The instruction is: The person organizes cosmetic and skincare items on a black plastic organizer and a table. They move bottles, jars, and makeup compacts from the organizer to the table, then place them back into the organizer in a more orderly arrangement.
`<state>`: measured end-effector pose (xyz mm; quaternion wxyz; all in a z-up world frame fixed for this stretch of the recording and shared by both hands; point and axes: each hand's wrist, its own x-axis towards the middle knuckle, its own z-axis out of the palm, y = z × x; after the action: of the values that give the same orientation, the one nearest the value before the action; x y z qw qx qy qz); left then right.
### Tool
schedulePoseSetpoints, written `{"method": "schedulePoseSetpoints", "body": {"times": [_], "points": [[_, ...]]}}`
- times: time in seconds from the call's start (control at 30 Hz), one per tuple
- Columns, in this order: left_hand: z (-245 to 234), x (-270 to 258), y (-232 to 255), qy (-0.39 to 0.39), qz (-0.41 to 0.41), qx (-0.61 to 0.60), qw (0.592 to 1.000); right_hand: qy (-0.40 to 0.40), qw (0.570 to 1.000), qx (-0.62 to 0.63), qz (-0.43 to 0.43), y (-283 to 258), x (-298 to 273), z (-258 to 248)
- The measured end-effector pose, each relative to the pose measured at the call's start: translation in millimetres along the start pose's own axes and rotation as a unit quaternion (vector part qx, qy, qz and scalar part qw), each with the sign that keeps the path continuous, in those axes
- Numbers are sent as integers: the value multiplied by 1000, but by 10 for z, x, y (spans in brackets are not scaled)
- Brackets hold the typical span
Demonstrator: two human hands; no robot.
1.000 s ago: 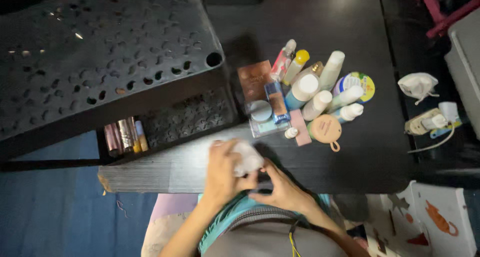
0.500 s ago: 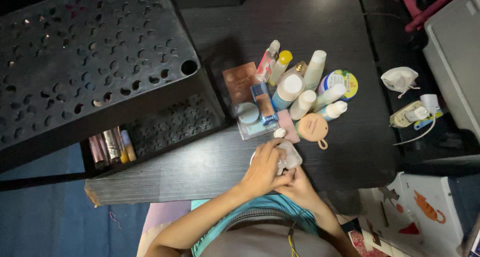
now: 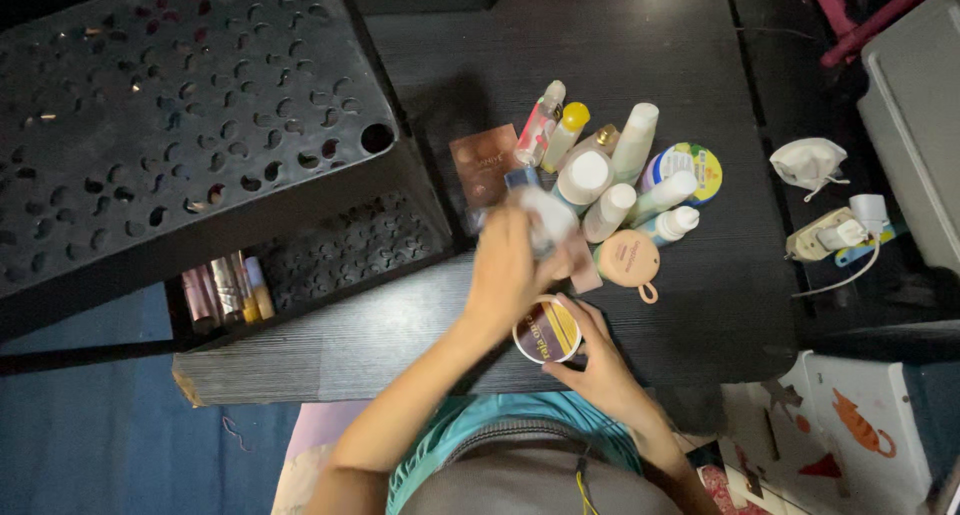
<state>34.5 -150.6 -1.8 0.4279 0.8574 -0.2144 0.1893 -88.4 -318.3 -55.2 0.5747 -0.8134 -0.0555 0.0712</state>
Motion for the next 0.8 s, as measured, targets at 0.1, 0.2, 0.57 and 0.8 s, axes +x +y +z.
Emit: {"method": "schedulePoseSetpoints", "body": {"times": [0.1,0.2,0.57,0.8], "points": [[168,317,-290,7,-90,168,982,19,993,-114,-35,-237,5,-8],[571,697,-728,82,-133,309,938,42,981,-183,-47,-343,10,-9],[823,848,-1124,-2,-235,213,948,81,969,-229,-37,-323,-36,-31],[781,715,-1233,-33,-199,190,961,134,959,-244,-58,-265,-29,-70]]}}
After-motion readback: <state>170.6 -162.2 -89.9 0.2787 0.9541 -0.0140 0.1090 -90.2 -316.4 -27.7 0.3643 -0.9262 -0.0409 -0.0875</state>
